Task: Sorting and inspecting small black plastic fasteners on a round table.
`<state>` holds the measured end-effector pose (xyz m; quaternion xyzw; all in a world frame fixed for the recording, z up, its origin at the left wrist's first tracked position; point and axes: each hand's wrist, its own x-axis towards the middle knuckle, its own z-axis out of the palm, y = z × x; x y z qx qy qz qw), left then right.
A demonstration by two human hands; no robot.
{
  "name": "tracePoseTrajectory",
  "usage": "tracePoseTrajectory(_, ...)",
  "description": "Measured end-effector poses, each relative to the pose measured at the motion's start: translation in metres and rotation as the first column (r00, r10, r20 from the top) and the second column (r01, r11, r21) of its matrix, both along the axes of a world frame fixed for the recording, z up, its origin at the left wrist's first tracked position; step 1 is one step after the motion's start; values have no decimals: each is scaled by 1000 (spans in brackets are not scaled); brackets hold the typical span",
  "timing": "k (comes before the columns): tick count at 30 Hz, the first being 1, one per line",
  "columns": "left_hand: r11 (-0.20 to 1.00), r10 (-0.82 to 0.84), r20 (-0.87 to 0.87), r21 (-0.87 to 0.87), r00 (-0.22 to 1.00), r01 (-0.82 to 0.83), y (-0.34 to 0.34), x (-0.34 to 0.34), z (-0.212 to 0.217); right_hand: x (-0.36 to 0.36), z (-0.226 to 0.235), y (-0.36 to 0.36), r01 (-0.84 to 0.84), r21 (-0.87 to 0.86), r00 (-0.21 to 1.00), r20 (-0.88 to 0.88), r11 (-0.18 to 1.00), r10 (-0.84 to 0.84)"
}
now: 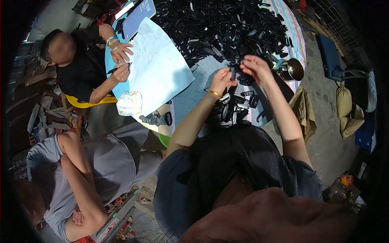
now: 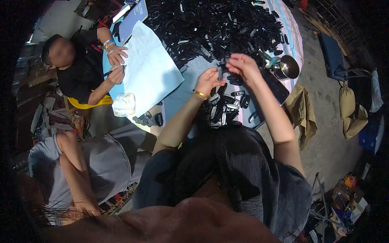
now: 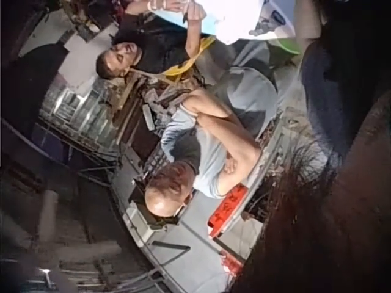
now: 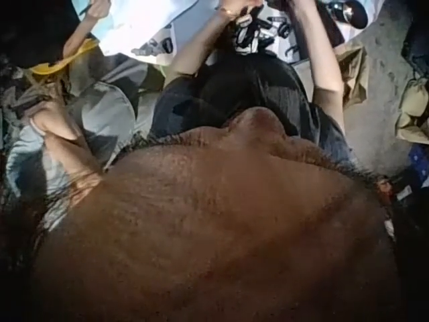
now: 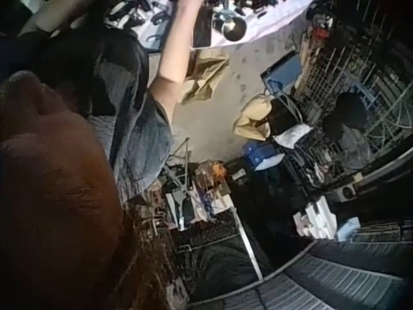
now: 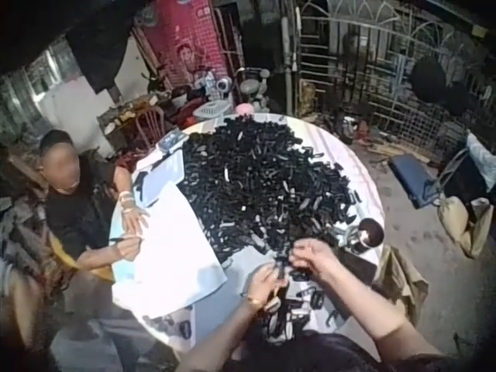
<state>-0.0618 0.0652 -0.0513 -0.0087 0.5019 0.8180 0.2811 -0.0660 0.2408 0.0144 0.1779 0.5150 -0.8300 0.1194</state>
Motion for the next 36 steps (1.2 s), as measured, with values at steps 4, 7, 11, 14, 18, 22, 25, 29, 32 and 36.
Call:
tracePoseTrajectory(4, 942, -19, 190, 334, 982, -46, -5, 10, 14, 41, -19, -19, 5, -34, 1000, 5, 999, -5)
tracePoseTrajectory(7, 980, -50, 101, 196, 994, 29, -7, 22, 21, 52, -24, -25, -35, 248, 997, -59, 968, 51)
tracePoseTrajectory(11, 992, -14, 72, 125, 997, 5, -14, 30, 16, 61, -16, -28, 65, 674, 910, -343, 736, 234)
tracePoseTrajectory(14, 969, 3, 162, 243, 987, -42, -17, 31, 17, 63, -7, -31, 173, 670, 857, -463, 722, 225)
tracePoseTrajectory(18, 999, -9, -123, 50, 992, 15, -15, 35, 23, 65, 0, -32, -13, 310, 997, -67, 951, 36)
tracePoseTrajectory(22, 1000, 30, -208, 0, 978, -31, -16, 38, 24, 67, 1, -35, -55, 320, 987, -123, 946, 99)
tracePoseTrajectory(25, 1000, 25, -216, -6, 976, -27, -16, 37, 25, 71, -2, -38, -26, 325, 984, -157, 945, 81)
tracePoseTrajectory(29, 1000, 0, -228, -28, 974, -7, -17, 39, 28, 75, 1, -41, 14, 432, 969, -227, 902, 93)
tracePoseTrajectory(32, 990, 102, 1, 100, 995, -102, -8, 45, 43, 77, 3, -47, 111, 573, 940, -325, 812, 102)
tracePoseTrajectory(36, 991, 134, 15, 12, 991, -134, -7, 46, 44, 84, 1, -58, 403, 731, 786, -585, 551, 201)
